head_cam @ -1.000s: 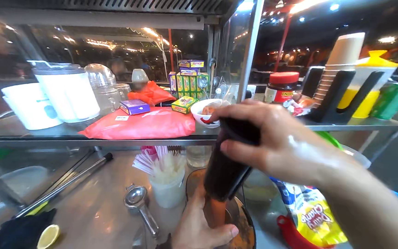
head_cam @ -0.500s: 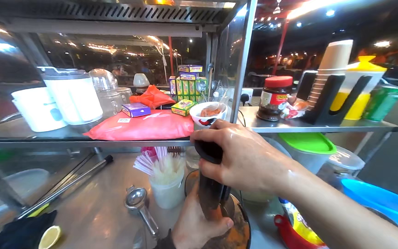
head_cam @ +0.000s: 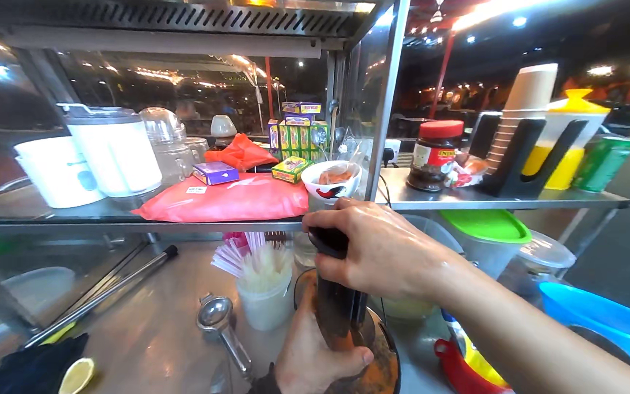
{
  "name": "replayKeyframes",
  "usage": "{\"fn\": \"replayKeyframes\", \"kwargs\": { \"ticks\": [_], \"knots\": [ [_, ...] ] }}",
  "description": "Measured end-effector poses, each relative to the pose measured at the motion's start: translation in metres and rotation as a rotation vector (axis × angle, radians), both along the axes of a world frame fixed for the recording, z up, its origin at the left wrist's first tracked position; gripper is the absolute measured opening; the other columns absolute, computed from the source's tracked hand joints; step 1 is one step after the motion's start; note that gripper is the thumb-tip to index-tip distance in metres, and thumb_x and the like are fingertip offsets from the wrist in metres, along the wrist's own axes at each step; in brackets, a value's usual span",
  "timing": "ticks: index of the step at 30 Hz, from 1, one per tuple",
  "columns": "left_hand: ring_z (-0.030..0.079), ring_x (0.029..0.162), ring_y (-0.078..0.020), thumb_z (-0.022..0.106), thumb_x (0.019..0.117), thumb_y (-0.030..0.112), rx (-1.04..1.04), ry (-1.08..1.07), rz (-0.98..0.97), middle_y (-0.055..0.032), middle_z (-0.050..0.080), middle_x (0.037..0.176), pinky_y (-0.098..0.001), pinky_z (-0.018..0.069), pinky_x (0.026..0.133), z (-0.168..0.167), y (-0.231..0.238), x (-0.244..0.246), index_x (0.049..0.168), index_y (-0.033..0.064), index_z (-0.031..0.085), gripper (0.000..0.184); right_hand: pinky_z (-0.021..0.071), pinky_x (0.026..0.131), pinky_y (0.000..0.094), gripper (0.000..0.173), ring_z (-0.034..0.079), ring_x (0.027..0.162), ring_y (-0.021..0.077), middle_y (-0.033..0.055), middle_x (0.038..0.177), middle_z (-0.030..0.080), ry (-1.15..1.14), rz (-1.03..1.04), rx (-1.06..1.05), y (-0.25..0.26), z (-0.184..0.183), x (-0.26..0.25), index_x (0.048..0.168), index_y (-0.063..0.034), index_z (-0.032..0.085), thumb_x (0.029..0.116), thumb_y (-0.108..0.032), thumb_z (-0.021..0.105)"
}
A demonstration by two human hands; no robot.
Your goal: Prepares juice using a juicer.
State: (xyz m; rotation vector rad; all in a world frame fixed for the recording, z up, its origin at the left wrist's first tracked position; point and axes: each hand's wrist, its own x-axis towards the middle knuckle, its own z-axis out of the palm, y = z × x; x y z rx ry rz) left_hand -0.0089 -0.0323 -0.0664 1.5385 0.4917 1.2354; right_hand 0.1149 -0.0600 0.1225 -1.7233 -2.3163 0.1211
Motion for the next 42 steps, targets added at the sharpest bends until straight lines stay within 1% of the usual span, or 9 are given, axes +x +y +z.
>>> {"fn": "replayKeyframes", "kwargs": {
  "ticks": [12, 18, 22, 25, 31, 33, 35, 39, 42],
  "knots": [
    [0.064, 0.112, 0.0, 0.096, 0.0532, 0.023, 0.151, 0.009, -0.064, -0.0071, 0.067, 0.12, -0.0191, 0.0525, 0.099, -0.01, 0.008, -0.005, 0.135, -0.0153, 0.038, 0.107, 0.0491, 0.076, 0.0381, 0.041, 0.061, 0.098, 0.0153, 0.0012, 0.11, 0.063, -0.033, 0.035, 0.036, -0.003, -0.006, -0.001, 0.131, -0.0282, 0.069, 0.0919, -0.04, 0.067],
    [0.066, 0.106, 0.003, 0.093, 0.058, 0.019, 0.222, 0.096, -0.022, -0.0053, 0.073, 0.111, -0.0169, 0.0537, 0.096, -0.007, 0.005, -0.009, 0.124, -0.0135, 0.054, 0.084, 0.0481, 0.074, 0.0373, 0.043, 0.062, 0.098, 0.0165, 0.0011, 0.112, 0.066, -0.046, -0.016, 0.043, -0.014, -0.01, -0.004, 0.133, -0.0307, 0.069, 0.0912, -0.043, 0.066],
    [0.065, 0.105, 0.0043, 0.092, 0.0593, 0.029, 0.248, 0.167, 0.015, -0.0067, 0.072, 0.109, -0.0157, 0.0519, 0.095, -0.008, 0.006, -0.01, 0.122, -0.0138, 0.057, 0.083, 0.0482, 0.079, 0.0429, 0.048, 0.06, 0.107, 0.0238, 0.0053, 0.118, 0.064, -0.084, -0.032, -0.02, -0.012, -0.015, -0.009, 0.137, -0.0296, 0.066, 0.092, -0.045, 0.066],
    [0.066, 0.106, 0.0018, 0.093, 0.0591, 0.025, 0.203, 0.138, -0.048, -0.0053, 0.072, 0.111, -0.0188, 0.0538, 0.096, -0.009, 0.008, -0.012, 0.122, -0.011, 0.057, 0.081, 0.0488, 0.081, 0.0418, 0.046, 0.06, 0.106, 0.0208, 0.0039, 0.117, 0.064, -0.061, -0.04, -0.103, -0.005, -0.016, -0.005, 0.137, -0.0291, 0.066, 0.093, -0.043, 0.065],
    [0.06, 0.116, 0.001, 0.093, 0.0582, 0.018, 0.186, 0.165, -0.054, -0.013, 0.066, 0.122, -0.0172, 0.0473, 0.103, -0.004, 0.003, -0.016, 0.131, -0.019, 0.046, 0.094, 0.0486, 0.084, 0.0459, 0.047, 0.061, 0.109, 0.0247, 0.0075, 0.118, 0.064, -0.037, -0.032, -0.201, -0.002, -0.025, -0.006, 0.137, -0.0252, 0.065, 0.0936, -0.043, 0.064],
    [0.058, 0.119, 0.0028, 0.093, 0.0604, 0.018, 0.161, 0.143, -0.083, -0.0121, 0.065, 0.125, -0.0165, 0.0465, 0.105, -0.004, 0.004, -0.019, 0.132, -0.0213, 0.042, 0.096, 0.0492, 0.081, 0.0495, 0.049, 0.062, 0.108, 0.03, 0.011, 0.118, 0.066, -0.046, 0.001, -0.109, -0.006, -0.037, -0.005, 0.136, -0.0234, 0.067, 0.0919, -0.044, 0.063],
    [0.059, 0.119, 0.0018, 0.093, 0.0589, 0.012, 0.107, 0.064, -0.121, -0.012, 0.064, 0.127, -0.0176, 0.0483, 0.104, -0.005, 0.004, -0.018, 0.135, -0.0226, 0.037, 0.1, 0.0506, 0.071, 0.0495, 0.048, 0.065, 0.099, 0.0333, 0.0127, 0.111, 0.068, -0.032, 0.038, 0.071, -0.009, -0.058, -0.001, 0.13, -0.0215, 0.07, 0.0873, -0.044, 0.065],
    [0.056, 0.127, -0.0008, 0.092, 0.0682, 0.021, 0.193, -0.118, -0.201, -0.0033, 0.059, 0.138, -0.024, 0.0476, 0.109, -0.015, 0.013, -0.014, 0.146, -0.0097, 0.028, 0.106, 0.0542, 0.064, 0.0483, 0.056, 0.065, 0.102, 0.0405, 0.0179, 0.119, 0.067, 0.028, 0.061, 0.239, -0.018, -0.094, 0.005, 0.132, -0.0197, 0.068, 0.0836, -0.047, 0.068],
    [0.05, 0.134, -0.001, 0.087, 0.0756, 0.038, 0.235, -0.091, -0.187, -0.0092, 0.054, 0.145, -0.0235, 0.0427, 0.114, -0.014, 0.014, -0.013, 0.149, -0.0156, 0.022, 0.111, 0.0554, 0.075, 0.0512, 0.067, 0.064, 0.108, 0.0415, 0.0204, 0.13, 0.064, 0.043, 0.044, 0.257, -0.023, -0.115, 0.006, 0.137, -0.0213, 0.066, 0.0902, -0.068, 0.054]
  ]
}}
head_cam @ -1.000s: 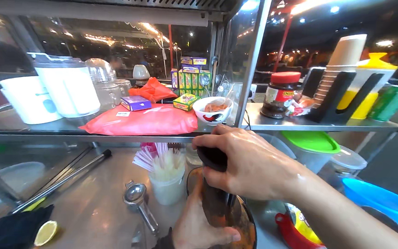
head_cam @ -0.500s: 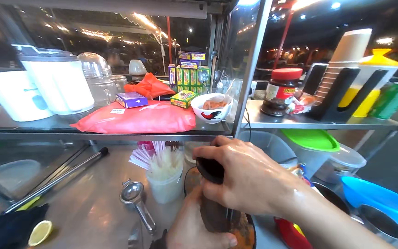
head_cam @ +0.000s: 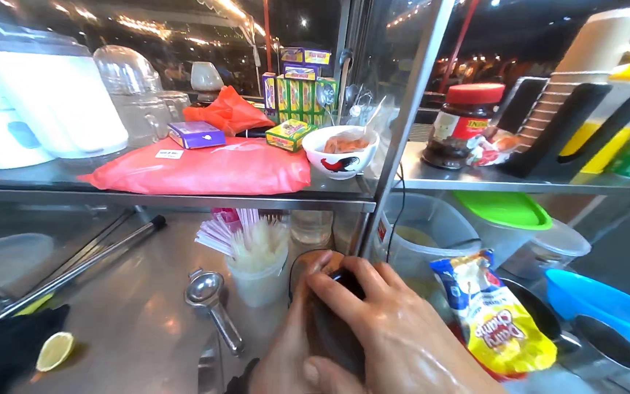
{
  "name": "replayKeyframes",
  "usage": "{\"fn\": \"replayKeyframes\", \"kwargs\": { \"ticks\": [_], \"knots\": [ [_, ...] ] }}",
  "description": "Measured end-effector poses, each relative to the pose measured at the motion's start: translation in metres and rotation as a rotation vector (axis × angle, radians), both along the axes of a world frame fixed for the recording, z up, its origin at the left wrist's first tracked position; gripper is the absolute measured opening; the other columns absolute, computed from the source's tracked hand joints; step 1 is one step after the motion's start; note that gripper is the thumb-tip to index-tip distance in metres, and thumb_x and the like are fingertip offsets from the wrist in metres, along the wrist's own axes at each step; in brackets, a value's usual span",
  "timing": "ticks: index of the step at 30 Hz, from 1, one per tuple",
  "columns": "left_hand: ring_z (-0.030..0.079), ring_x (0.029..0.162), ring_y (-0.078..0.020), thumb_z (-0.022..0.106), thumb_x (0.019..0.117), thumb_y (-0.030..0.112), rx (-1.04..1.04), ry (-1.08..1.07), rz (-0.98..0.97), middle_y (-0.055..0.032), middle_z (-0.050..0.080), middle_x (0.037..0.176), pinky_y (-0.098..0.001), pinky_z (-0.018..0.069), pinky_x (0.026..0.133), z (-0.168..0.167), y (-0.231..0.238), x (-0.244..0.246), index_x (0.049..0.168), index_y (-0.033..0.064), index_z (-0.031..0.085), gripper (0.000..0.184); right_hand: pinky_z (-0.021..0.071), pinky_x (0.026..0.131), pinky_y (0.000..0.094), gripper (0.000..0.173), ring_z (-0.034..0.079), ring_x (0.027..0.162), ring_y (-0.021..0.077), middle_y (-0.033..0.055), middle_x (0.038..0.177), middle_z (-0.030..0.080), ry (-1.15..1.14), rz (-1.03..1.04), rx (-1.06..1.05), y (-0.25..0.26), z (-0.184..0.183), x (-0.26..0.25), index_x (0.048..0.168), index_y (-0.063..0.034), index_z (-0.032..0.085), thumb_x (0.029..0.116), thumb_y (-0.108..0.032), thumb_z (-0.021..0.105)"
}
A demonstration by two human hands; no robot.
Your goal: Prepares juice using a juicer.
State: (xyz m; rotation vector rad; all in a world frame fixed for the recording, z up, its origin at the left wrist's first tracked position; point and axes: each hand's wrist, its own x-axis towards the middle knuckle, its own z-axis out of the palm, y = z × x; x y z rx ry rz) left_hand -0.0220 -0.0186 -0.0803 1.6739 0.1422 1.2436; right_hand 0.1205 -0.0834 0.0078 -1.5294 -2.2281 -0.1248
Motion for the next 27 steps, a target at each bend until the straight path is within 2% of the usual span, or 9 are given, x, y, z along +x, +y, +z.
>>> {"fn": "replayKeyframes", "kwargs": {
  "ticks": [2, 7, 11, 14, 16, 20, 23, 24, 27],
  "knots": [
    [0.05, 0.134, -0.0046, 0.088, 0.0741, 0.039, -0.023, -0.007, -0.021, -0.015, 0.052, 0.144, -0.0246, 0.0424, 0.114, -0.002, 0.002, 0.001, 0.148, -0.0185, 0.02, 0.116, 0.0551, 0.08, 0.0517, 0.073, 0.064, 0.109, 0.0397, 0.019, 0.131, 0.064, 0.006, -0.01, 0.016, 0.0, -0.007, 0.002, 0.138, -0.0225, 0.066, 0.0921, -0.075, 0.043],
    [0.053, 0.131, -0.0052, 0.092, 0.0661, 0.038, -0.039, 0.004, -0.045, -0.0122, 0.054, 0.142, -0.024, 0.0441, 0.113, -0.001, 0.005, 0.0, 0.152, -0.0141, 0.013, 0.127, 0.0557, 0.077, 0.0467, 0.074, 0.066, 0.104, 0.0331, 0.0137, 0.126, 0.068, 0.02, -0.025, 0.122, 0.002, -0.024, 0.002, 0.135, -0.0249, 0.068, 0.0949, -0.075, 0.032],
    [0.047, 0.139, -0.0126, 0.088, 0.0682, 0.032, 0.041, 0.035, 0.066, -0.0118, 0.043, 0.154, -0.0295, 0.0438, 0.113, -0.002, 0.002, 0.001, 0.161, 0.0048, 0.002, 0.129, 0.0545, 0.073, 0.0411, 0.069, 0.066, 0.1, 0.0282, 0.0101, 0.12, 0.07, 0.049, -0.044, 0.192, 0.004, -0.036, 0.001, 0.128, -0.0244, 0.073, 0.0966, -0.07, 0.031],
    [0.037, 0.148, -0.0195, 0.08, 0.0744, 0.03, 0.216, -0.054, 0.266, -0.0041, 0.031, 0.164, -0.0395, 0.0382, 0.119, -0.006, -0.006, 0.0, 0.163, 0.0227, 0.012, 0.112, 0.0541, 0.069, 0.0404, 0.063, 0.066, 0.098, 0.0277, 0.0087, 0.116, 0.07, 0.026, -0.074, 0.192, 0.002, -0.039, 0.001, 0.127, -0.0244, 0.073, 0.0961, -0.066, 0.036],
    [0.031, 0.152, -0.0199, 0.072, 0.0824, 0.044, 0.29, -0.121, 0.42, 0.0057, 0.025, 0.168, -0.0426, 0.0328, 0.122, -0.015, -0.021, -0.006, 0.159, 0.0372, 0.024, 0.09, 0.0545, 0.067, 0.0421, 0.062, 0.066, 0.099, 0.0307, 0.0105, 0.116, 0.068, 0.0, -0.079, 0.14, 0.0, -0.038, 0.001, 0.13, -0.0232, 0.07, 0.0959, -0.065, 0.039],
    [0.033, 0.149, -0.0093, 0.065, 0.0825, 0.073, 0.241, -0.085, 0.617, 0.0151, 0.033, 0.162, -0.0347, 0.03, 0.122, -0.072, -0.07, -0.039, 0.156, 0.0427, 0.029, 0.087, 0.0541, 0.075, 0.0499, 0.063, 0.061, 0.111, 0.0381, 0.0158, 0.127, 0.063, -0.028, -0.064, -0.108, -0.003, -0.017, 0.002, 0.142, -0.0209, 0.061, 0.0958, -0.063, 0.052],
    [0.029, 0.149, -0.0027, 0.068, 0.0775, 0.077, 0.124, 0.076, 0.562, 0.0149, 0.033, 0.162, -0.0313, 0.0276, 0.123, -0.12, -0.117, -0.06, 0.157, 0.0347, 0.029, 0.098, 0.0538, 0.082, 0.0531, 0.063, 0.06, 0.115, 0.0387, 0.0165, 0.13, 0.061, -0.081, -0.09, -0.209, -0.005, 0.013, 0.0, 0.148, -0.0231, 0.056, 0.0969, -0.06, 0.058],
    [0.03, 0.148, -0.0032, 0.072, 0.0751, 0.075, 0.068, 0.114, 0.54, 0.008, 0.036, 0.161, -0.0317, 0.0284, 0.122, -0.132, -0.133, -0.063, 0.157, 0.0254, 0.03, 0.105, 0.0541, 0.08, 0.0529, 0.063, 0.061, 0.112, 0.0385, 0.0167, 0.127, 0.062, -0.086, -0.087, -0.157, -0.006, 0.02, 0.0, 0.147, -0.0215, 0.058, 0.0968, -0.06, 0.057],
    [0.034, 0.148, -0.0171, 0.083, 0.0717, 0.061, -0.088, 0.205, 0.48, -0.0292, 0.037, 0.154, -0.0342, 0.0289, 0.121, -0.156, -0.166, -0.057, 0.149, -0.0133, 0.025, 0.122, 0.053, 0.082, 0.054, 0.061, 0.059, 0.114, 0.0391, 0.0168, 0.13, 0.061, -0.082, -0.108, -0.159, -0.005, 0.015, -0.004, 0.145, -0.0215, 0.059, 0.0976, -0.06, 0.055]
  ]
}}
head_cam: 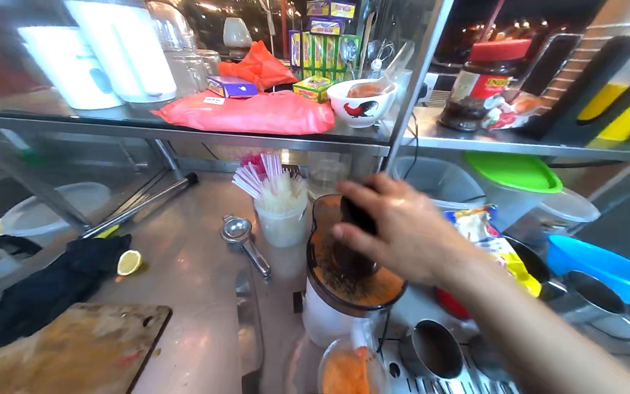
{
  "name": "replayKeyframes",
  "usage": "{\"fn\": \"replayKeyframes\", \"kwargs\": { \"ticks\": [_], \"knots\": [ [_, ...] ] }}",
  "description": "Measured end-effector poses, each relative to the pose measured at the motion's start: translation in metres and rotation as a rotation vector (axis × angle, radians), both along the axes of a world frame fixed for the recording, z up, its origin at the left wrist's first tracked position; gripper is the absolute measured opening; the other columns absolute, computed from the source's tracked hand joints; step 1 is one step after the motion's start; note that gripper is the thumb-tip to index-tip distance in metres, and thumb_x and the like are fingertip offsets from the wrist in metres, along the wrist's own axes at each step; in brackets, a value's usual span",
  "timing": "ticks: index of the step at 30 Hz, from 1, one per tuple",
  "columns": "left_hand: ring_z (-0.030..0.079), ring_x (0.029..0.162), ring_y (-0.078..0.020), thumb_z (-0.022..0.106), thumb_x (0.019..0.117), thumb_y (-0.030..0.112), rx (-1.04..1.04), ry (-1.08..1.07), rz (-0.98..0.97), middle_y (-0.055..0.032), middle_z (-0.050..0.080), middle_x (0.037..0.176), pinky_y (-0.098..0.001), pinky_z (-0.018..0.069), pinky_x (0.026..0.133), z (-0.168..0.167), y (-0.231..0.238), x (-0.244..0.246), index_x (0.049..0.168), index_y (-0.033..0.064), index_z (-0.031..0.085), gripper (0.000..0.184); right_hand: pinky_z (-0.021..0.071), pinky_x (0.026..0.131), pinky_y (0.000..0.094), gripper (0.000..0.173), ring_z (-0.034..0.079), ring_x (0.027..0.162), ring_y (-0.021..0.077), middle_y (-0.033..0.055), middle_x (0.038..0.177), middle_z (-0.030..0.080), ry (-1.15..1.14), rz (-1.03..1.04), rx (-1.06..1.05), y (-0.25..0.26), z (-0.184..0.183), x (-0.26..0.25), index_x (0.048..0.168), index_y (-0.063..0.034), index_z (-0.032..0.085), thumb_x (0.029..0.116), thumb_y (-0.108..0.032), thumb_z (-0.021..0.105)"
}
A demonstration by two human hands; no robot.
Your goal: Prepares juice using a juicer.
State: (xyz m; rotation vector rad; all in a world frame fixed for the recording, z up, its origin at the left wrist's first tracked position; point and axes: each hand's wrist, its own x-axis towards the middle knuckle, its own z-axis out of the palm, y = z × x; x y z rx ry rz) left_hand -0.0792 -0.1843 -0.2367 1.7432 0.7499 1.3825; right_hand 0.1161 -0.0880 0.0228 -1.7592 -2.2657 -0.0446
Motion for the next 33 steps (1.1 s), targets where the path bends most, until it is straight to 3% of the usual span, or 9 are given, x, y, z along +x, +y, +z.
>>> {"fn": "replayKeyframes", "kwargs": {
  "ticks": [3, 7, 10, 15, 18, 21, 26, 30, 33],
  "knots": [
    [0.038, 0.144, -0.0268, 0.091, 0.0622, 0.048, -0.183, -0.018, -0.045, -0.0438, 0.033, 0.148, -0.0329, 0.0319, 0.119, -0.017, -0.007, 0.016, 0.145, -0.0257, 0.015, 0.134, 0.0507, 0.091, 0.055, 0.06, 0.053, 0.126, 0.0397, 0.0161, 0.14, 0.054, -0.016, -0.045, -0.188, 0.002, -0.016, -0.007, 0.15, -0.0226, 0.051, 0.101, -0.057, 0.053],
    [0.039, 0.144, -0.0307, 0.094, 0.0586, 0.029, -0.289, -0.023, -0.095, -0.0424, 0.033, 0.15, -0.0347, 0.0327, 0.119, -0.035, -0.009, 0.028, 0.149, -0.0234, 0.008, 0.135, 0.0501, 0.092, 0.0581, 0.061, 0.056, 0.123, 0.0401, 0.0171, 0.139, 0.056, -0.027, -0.04, -0.212, 0.001, 0.004, -0.003, 0.152, -0.0219, 0.05, 0.1018, -0.057, 0.052],
    [0.045, 0.141, -0.0333, 0.094, 0.0597, 0.027, -0.29, -0.014, -0.075, -0.0417, 0.042, 0.144, -0.0367, 0.0358, 0.119, -0.047, -0.008, 0.037, 0.144, -0.0269, 0.017, 0.126, 0.0522, 0.087, 0.0575, 0.056, 0.057, 0.12, 0.0408, 0.0175, 0.134, 0.057, -0.009, -0.057, -0.111, 0.002, -0.011, -0.006, 0.148, -0.021, 0.055, 0.101, -0.053, 0.055],
    [0.053, 0.133, -0.0274, 0.084, 0.067, 0.008, -0.468, 0.071, -0.075, -0.0397, 0.052, 0.136, -0.0275, 0.037, 0.114, 0.034, -0.008, 0.03, 0.135, -0.0297, 0.036, 0.091, 0.0496, 0.091, 0.0583, 0.059, 0.054, 0.125, 0.0403, 0.0168, 0.14, 0.055, -0.034, -0.06, -0.235, 0.002, -0.003, -0.008, 0.153, -0.0224, 0.049, 0.102, -0.052, 0.056],
    [0.053, 0.134, -0.0323, 0.09, 0.0645, 0.015, -0.36, 0.061, -0.051, -0.0391, 0.051, 0.138, -0.0334, 0.0392, 0.116, -0.021, -0.005, 0.037, 0.138, -0.0275, 0.033, 0.102, 0.0503, 0.081, 0.0572, 0.052, 0.059, 0.114, 0.0414, 0.0184, 0.13, 0.06, 0.018, -0.057, 0.008, 0.0, -0.002, -0.008, 0.142, -0.0173, 0.06, 0.0998, -0.047, 0.057],
    [0.051, 0.136, -0.0353, 0.093, 0.0632, 0.024, -0.319, 0.087, -0.033, -0.0375, 0.05, 0.141, -0.0384, 0.0398, 0.116, -0.051, -0.006, 0.04, 0.141, -0.0248, 0.031, 0.111, 0.0517, 0.085, 0.0566, 0.054, 0.056, 0.12, 0.0408, 0.0168, 0.135, 0.057, -0.044, -0.09, -0.142, 0.003, -0.016, -0.011, 0.15, -0.024, 0.052, 0.1009, -0.047, 0.06],
    [0.053, 0.134, -0.0307, 0.093, 0.0613, 0.018, -0.347, 0.027, -0.05, -0.0368, 0.052, 0.139, -0.0345, 0.0408, 0.115, -0.047, -0.005, 0.041, 0.14, -0.0259, 0.03, 0.11, 0.0506, 0.08, 0.0589, 0.05, 0.059, 0.114, 0.0426, 0.0188, 0.128, 0.061, 0.007, -0.07, 0.037, -0.001, -0.006, -0.008, 0.14, -0.0173, 0.061, 0.0981, -0.045, 0.062],
    [0.053, 0.134, -0.0362, 0.093, 0.0619, 0.022, -0.308, 0.09, -0.036, -0.0373, 0.053, 0.137, -0.0393, 0.0412, 0.116, -0.05, -0.001, 0.04, 0.14, -0.0258, 0.03, 0.111, 0.0507, 0.088, 0.0592, 0.059, 0.057, 0.121, 0.0418, 0.0171, 0.137, 0.057, -0.07, -0.092, -0.191, 0.005, -0.008, -0.011, 0.151, -0.0222, 0.051, 0.0999, -0.05, 0.062],
    [0.052, 0.135, -0.0356, 0.093, 0.0625, 0.023, -0.347, 0.103, -0.041, -0.038, 0.05, 0.14, -0.0381, 0.0404, 0.116, -0.05, -0.003, 0.038, 0.142, -0.0253, 0.029, 0.113, 0.0509, 0.084, 0.0611, 0.057, 0.06, 0.115, 0.0434, 0.0194, 0.131, 0.062, -0.019, -0.086, -0.026, 0.0, -0.001, -0.009, 0.143, -0.0161, 0.06, 0.098, -0.051, 0.064]
  ]
}}
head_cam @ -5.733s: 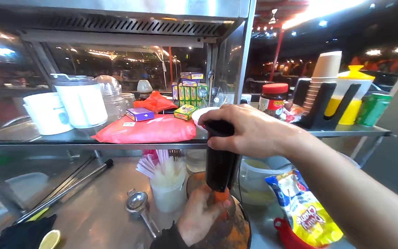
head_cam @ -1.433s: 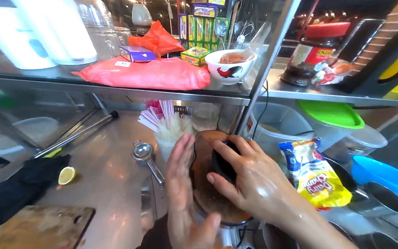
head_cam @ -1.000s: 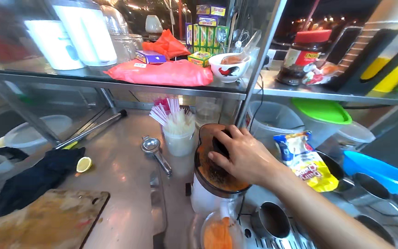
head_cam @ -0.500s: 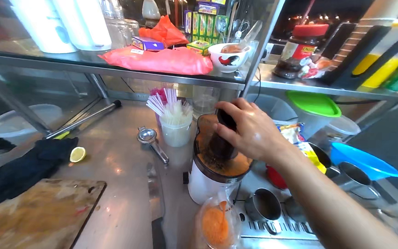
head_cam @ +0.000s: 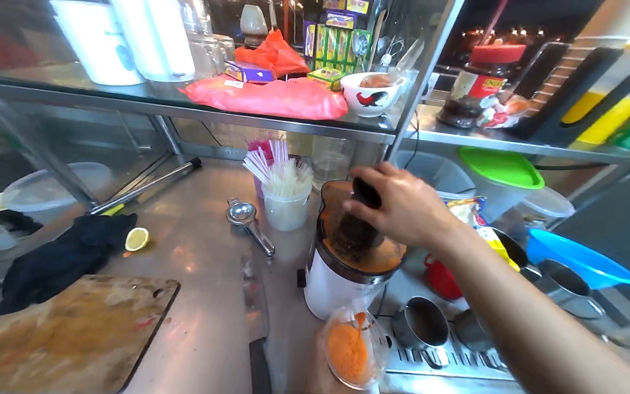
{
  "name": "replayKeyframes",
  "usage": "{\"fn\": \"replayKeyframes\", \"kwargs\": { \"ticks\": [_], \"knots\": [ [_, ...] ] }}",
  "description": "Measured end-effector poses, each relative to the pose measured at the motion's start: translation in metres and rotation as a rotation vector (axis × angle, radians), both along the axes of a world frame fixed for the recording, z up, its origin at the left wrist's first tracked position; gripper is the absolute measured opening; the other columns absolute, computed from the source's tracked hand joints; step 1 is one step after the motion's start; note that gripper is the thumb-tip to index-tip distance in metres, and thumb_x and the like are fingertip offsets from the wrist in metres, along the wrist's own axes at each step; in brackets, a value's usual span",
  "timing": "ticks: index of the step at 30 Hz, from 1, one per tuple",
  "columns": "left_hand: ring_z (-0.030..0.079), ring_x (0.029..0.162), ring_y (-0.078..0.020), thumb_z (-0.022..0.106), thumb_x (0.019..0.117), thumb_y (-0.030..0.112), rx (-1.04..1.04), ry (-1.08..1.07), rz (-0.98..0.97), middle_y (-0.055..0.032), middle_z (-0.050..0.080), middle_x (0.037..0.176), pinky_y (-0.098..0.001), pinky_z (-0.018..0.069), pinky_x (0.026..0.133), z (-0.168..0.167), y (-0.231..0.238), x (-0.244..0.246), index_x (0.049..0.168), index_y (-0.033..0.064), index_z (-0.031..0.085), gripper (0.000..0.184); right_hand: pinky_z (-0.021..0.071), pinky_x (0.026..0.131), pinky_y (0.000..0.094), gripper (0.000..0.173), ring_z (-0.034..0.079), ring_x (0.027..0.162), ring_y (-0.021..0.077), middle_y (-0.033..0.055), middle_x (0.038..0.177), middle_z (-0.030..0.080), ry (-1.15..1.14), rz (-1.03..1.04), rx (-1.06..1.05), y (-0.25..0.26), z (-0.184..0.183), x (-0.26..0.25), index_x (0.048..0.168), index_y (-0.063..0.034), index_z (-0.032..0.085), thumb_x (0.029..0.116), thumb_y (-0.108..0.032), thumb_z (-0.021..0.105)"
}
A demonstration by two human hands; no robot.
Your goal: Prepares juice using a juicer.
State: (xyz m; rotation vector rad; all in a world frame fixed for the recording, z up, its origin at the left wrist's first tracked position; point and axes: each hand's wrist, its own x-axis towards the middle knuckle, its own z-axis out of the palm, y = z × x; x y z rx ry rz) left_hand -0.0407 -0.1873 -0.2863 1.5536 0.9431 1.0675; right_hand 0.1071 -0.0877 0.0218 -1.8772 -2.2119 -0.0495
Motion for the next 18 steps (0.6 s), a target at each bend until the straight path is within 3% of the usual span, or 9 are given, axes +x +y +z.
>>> {"fn": "replayKeyframes", "kwargs": {
  "ticks": [2, 6, 9, 12, 14, 15, 16, 18],
  "knots": [
    [0.051, 0.135, -0.035, 0.093, 0.0603, 0.021, -0.012, -0.024, -0.001, -0.0377, 0.049, 0.141, -0.0368, 0.0399, 0.116, 0.001, -0.001, 0.0, 0.142, -0.0248, 0.029, 0.114, 0.0515, 0.084, 0.0605, 0.054, 0.059, 0.116, 0.0431, 0.019, 0.13, 0.061, 0.017, -0.01, 0.009, 0.003, -0.01, -0.001, 0.141, -0.0175, 0.06, 0.0977, -0.05, 0.065],
    [0.052, 0.134, -0.0343, 0.094, 0.0558, 0.015, -0.048, -0.075, -0.012, -0.0374, 0.048, 0.141, -0.0376, 0.0416, 0.114, 0.002, -0.001, -0.001, 0.144, -0.0222, 0.03, 0.115, 0.0481, 0.095, 0.062, 0.068, 0.056, 0.124, 0.0409, 0.0187, 0.143, 0.053, -0.039, -0.002, -0.323, 0.018, 0.005, 0.0, 0.152, -0.0205, 0.049, 0.0955, -0.055, 0.066],
    [0.05, 0.136, -0.0356, 0.096, 0.0525, 0.019, -0.031, -0.07, -0.047, -0.0375, 0.046, 0.144, -0.0382, 0.0405, 0.115, -0.003, 0.001, -0.007, 0.146, -0.0215, 0.028, 0.122, 0.0503, 0.087, 0.0645, 0.055, 0.063, 0.11, 0.0405, 0.0204, 0.127, 0.061, 0.001, 0.008, -0.194, 0.015, 0.041, 0.001, 0.139, -0.0156, 0.061, 0.0968, -0.05, 0.067],
    [0.043, 0.141, -0.04, 0.095, 0.0542, 0.023, -0.045, -0.086, -0.081, -0.0396, 0.037, 0.15, -0.0426, 0.0372, 0.117, 0.008, -0.002, -0.025, 0.149, -0.0217, 0.02, 0.128, 0.0485, 0.084, 0.0628, 0.042, 0.065, 0.101, 0.0353, 0.0186, 0.113, 0.068, 0.168, 0.02, 0.013, 0.0, 0.089, 0.007, 0.132, -0.0099, 0.063, 0.1001, -0.038, 0.066],
    [0.038, 0.143, -0.0433, 0.092, 0.0597, 0.024, -0.053, -0.113, -0.086, -0.0417, 0.032, 0.151, -0.0473, 0.0357, 0.117, 0.029, -0.008, -0.044, 0.149, -0.0224, 0.019, 0.125, 0.0503, 0.085, 0.0493, 0.037, 0.064, 0.098, 0.0216, 0.0099, 0.111, 0.066, 0.355, -0.019, 0.135, -0.016, 0.111, 0.012, 0.131, -0.0118, 0.061, 0.1032, -0.036, 0.058],
    [0.037, 0.144, -0.0418, 0.091, 0.0637, 0.027, -0.028, -0.133, -0.077, -0.042, 0.032, 0.152, -0.0473, 0.0353, 0.117, 0.039, -0.011, -0.054, 0.148, -0.0233, 0.021, 0.121, 0.0545, 0.08, 0.0347, 0.032, 0.065, 0.092, 0.0091, -0.0006, 0.104, 0.065, 0.485, -0.042, 0.202, -0.023, 0.113, 0.011, 0.127, -0.0169, 0.06, 0.1041, -0.038, 0.053],
    [0.038, 0.145, -0.038, 0.089, 0.0679, 0.032, 0.008, -0.157, -0.072, -0.0419, 0.032, 0.151, -0.0452, 0.0352, 0.117, 0.048, -0.012, -0.065, 0.146, -0.0241, 0.023, 0.117, 0.0595, 0.075, 0.0265, 0.028, 0.068, 0.088, 0.0033, -0.0065, 0.1, 0.067, 0.661, -0.045, 0.25, -0.029, 0.108, 0.006, 0.123, -0.0203, 0.058, 0.1051, -0.039, 0.05],
    [0.039, 0.144, -0.0237, 0.085, 0.0746, 0.045, 0.072, -0.225, -0.072, -0.036, 0.036, 0.152, -0.0371, 0.0356, 0.117, 0.066, -0.011, -0.086, 0.146, -0.0225, 0.025, 0.115, 0.0612, 0.07, 0.0272, 0.027, 0.069, 0.085, 0.0055, -0.0069, 0.1, 0.067, 1.041, 0.014, 0.275, -0.041, 0.075, -0.019, 0.124, -0.0214, 0.056, 0.1064, -0.037, 0.043]
  ]
}}
